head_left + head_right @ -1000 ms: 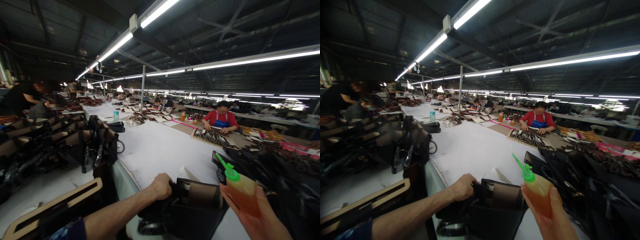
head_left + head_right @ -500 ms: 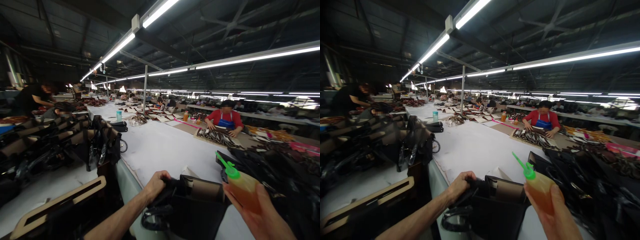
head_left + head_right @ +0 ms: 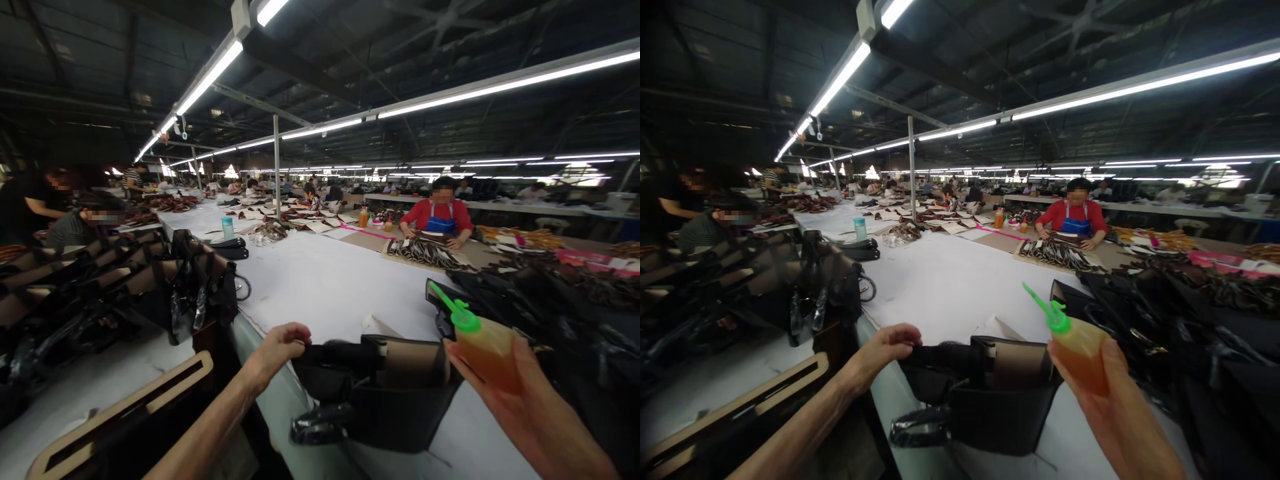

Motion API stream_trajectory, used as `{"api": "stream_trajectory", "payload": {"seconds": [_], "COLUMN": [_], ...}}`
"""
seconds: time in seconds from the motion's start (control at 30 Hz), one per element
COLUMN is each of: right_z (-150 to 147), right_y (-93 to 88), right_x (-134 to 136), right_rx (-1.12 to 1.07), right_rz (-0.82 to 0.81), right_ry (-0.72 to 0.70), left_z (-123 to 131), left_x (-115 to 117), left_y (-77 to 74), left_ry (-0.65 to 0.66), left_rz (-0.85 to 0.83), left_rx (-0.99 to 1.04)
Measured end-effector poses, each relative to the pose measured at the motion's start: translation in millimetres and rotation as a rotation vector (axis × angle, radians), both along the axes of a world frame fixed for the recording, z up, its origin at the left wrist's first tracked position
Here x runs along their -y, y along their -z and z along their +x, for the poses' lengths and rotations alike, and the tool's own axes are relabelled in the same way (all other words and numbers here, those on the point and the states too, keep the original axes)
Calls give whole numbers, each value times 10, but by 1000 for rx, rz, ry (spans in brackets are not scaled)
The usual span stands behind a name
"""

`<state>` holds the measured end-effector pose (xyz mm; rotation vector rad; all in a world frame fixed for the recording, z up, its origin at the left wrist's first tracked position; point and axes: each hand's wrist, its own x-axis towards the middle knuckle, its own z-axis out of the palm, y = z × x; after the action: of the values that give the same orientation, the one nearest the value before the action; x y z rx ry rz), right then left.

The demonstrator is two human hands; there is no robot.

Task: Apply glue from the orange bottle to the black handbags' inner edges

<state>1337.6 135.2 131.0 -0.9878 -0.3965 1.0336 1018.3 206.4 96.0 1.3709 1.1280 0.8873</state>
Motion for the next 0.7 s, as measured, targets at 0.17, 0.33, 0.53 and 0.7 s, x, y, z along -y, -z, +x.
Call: {"api": "stream_trajectory", "payload": {"seconds": [0.17, 0.33, 0.53, 0.7], "right_z": [-64, -162, -171, -148], "right_y": [-49, -104, -67, -33], "right_x": [20, 42, 64, 46], "right_rx": [-15, -17, 58, 77], "right_rz": [68, 62, 92, 117], "right_ry": [12, 14, -13, -22], "left_z": [357, 896, 1040, 1046], "left_x": [152, 212, 4, 28], "left_y": [-460, -418, -296, -268], "left_ry": [-107, 79, 116, 96], "left_rz": [264, 147, 123, 155], "left_rx": [-264, -651, -853, -901]}}
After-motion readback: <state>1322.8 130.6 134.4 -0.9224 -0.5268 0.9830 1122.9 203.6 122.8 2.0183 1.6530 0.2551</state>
